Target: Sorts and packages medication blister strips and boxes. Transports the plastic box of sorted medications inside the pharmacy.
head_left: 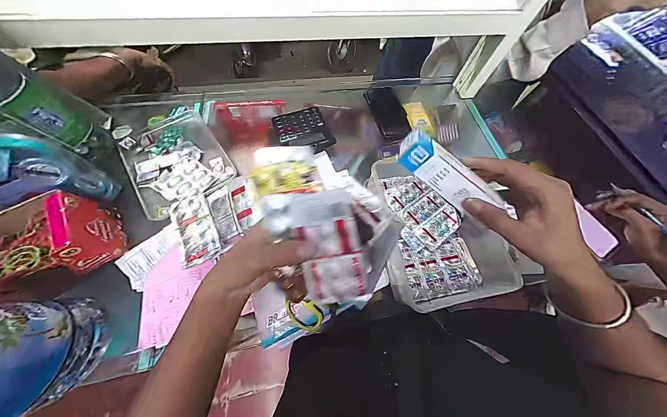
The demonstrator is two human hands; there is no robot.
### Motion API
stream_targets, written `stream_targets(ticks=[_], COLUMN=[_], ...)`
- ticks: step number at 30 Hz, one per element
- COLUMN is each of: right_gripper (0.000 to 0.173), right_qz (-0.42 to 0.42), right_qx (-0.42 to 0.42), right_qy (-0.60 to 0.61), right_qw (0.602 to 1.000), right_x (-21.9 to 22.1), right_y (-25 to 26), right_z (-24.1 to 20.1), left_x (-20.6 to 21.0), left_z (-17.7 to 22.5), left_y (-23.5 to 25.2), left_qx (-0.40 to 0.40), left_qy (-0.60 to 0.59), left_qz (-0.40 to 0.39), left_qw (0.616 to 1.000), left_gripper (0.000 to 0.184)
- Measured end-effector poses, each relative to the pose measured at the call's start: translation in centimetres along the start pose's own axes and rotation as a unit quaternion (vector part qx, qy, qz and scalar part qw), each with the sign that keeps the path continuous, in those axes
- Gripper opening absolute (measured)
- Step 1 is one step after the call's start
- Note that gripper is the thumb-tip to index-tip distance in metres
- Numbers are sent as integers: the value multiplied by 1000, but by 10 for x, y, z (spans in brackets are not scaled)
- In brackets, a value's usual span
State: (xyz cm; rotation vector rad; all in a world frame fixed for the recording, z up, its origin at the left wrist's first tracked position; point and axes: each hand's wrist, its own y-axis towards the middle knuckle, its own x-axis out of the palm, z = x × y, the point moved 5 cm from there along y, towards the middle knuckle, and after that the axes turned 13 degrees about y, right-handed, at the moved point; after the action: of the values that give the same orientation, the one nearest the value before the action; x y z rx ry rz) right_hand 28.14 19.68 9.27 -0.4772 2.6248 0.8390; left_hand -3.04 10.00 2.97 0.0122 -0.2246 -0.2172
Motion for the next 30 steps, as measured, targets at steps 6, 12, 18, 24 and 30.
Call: stream_targets(ticks=[6, 12, 18, 24, 30], right_gripper=[36, 66, 66, 62, 58], right_qz=[290, 307, 272, 262, 183], right_qx=[45, 22, -3, 41, 75], right_qy=[180, 84, 177, 320, 354], right_qw=[939, 948, 946, 910, 914], right_x=[-45, -42, -37, -24, -3], right_y=[-95, -130, -134, -124, -106], right_z=[31, 32, 31, 35, 30], left_x=[92, 126, 121, 138, 169], left_z=[9, -34, -41, -1, -7], left_y=[127, 183, 193, 153, 101], left_qx=[-150, -248, -153, 124, 144], left_qy=[256, 448, 653, 718, 89], left_qz=[-217, -402, -338, -171, -204], left_qw=[930, 759, 660, 663, 964], left_gripper=[19, 32, 93, 95, 60])
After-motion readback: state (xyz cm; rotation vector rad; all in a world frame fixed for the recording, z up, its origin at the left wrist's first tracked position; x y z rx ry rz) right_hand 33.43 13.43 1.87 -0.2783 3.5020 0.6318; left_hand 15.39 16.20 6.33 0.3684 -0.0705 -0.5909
